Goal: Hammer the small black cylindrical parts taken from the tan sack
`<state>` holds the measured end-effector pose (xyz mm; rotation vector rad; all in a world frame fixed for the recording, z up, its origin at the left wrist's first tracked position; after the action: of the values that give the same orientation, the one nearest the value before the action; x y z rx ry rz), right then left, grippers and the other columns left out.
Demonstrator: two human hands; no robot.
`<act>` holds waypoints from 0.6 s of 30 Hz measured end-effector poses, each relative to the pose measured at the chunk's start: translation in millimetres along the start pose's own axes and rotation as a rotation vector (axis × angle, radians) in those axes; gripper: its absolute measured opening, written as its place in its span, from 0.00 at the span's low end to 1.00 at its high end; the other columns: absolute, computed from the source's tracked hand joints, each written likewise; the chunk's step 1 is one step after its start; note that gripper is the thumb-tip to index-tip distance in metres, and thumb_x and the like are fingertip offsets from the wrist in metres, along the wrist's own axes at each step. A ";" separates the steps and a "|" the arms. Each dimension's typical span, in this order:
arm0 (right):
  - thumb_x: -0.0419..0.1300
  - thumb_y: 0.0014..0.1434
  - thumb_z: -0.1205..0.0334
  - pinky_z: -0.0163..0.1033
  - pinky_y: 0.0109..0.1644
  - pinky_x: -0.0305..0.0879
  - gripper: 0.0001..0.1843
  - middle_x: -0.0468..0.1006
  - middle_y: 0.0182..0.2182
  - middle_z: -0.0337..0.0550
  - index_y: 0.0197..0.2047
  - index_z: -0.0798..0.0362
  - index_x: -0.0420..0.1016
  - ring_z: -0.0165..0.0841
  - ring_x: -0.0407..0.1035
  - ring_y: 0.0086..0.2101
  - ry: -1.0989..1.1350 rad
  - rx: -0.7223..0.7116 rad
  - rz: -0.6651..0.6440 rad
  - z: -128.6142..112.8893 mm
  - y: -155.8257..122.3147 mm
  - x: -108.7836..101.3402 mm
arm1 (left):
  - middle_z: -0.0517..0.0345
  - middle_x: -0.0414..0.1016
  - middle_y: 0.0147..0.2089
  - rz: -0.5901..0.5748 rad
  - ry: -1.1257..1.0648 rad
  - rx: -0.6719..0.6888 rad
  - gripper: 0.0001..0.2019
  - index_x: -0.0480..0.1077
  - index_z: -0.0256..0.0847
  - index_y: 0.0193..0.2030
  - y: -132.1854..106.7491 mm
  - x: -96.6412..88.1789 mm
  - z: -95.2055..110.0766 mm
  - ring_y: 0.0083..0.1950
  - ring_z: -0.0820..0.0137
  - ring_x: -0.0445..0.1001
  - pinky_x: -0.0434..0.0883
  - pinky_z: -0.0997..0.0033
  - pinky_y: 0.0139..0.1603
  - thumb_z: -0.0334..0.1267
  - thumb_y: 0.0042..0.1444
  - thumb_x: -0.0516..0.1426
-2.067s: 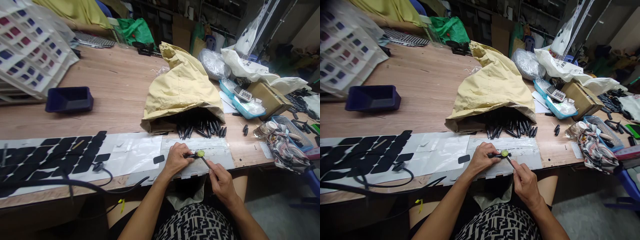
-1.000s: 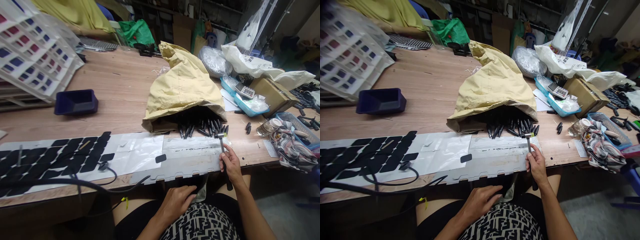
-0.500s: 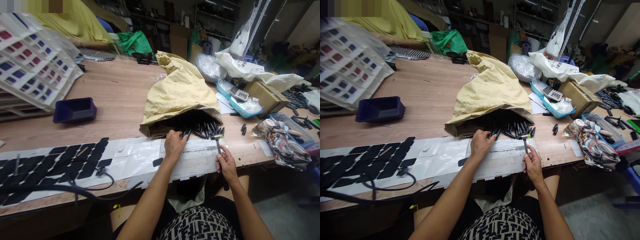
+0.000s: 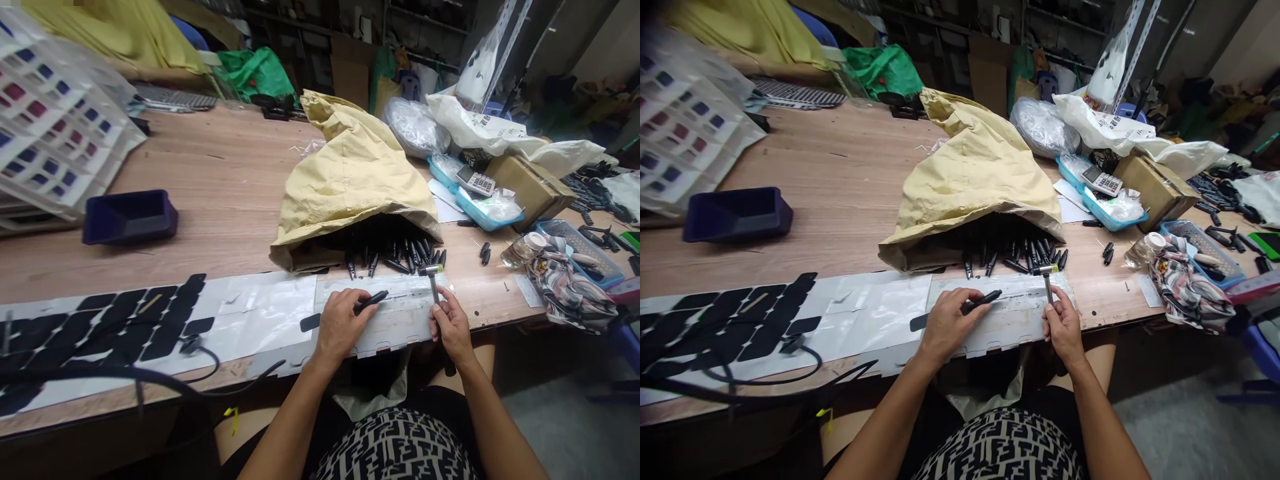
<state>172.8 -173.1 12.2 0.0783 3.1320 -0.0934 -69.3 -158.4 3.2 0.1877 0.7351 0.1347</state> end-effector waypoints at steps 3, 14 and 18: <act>0.61 0.63 0.53 0.29 0.16 0.59 0.28 0.69 0.27 0.31 0.64 0.49 0.66 0.23 0.61 0.17 -0.016 -0.021 -0.003 0.3 -0.6 -0.4 | 0.58 0.78 0.40 -0.043 -0.045 -0.018 0.05 0.74 0.46 0.38 -7.5 6.1 -3.7 0.45 0.60 0.70 0.68 0.60 0.48 0.37 0.55 0.64; 0.55 0.68 0.62 0.46 0.48 0.76 0.21 0.80 0.45 0.47 0.63 0.47 0.74 0.38 0.76 0.42 -0.507 -0.365 -0.216 -14.5 -24.4 10.9 | 0.60 0.78 0.40 -0.091 -0.061 -0.062 0.06 0.76 0.46 0.37 -3.8 6.2 -4.2 0.46 0.60 0.70 0.66 0.60 0.48 0.34 0.52 0.66; 0.52 0.69 0.67 0.46 0.53 0.74 0.24 0.80 0.45 0.47 0.65 0.45 0.71 0.39 0.76 0.45 -0.667 -0.498 -0.297 -19.8 -31.5 22.0 | 0.61 0.79 0.40 -0.090 -0.091 -0.089 0.07 0.76 0.47 0.36 -3.6 6.1 -3.3 0.46 0.61 0.70 0.66 0.59 0.49 0.33 0.50 0.66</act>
<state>149.1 -202.2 33.7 -0.3449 2.3901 0.5374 -66.8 -160.3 -3.9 0.0756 0.6448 0.0721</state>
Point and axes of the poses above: each hand's wrist, its own y-axis towards the middle knuckle, its own x-axis out of the palm, z = x × y, the point moved 2 cm from there along y, towards the middle knuckle
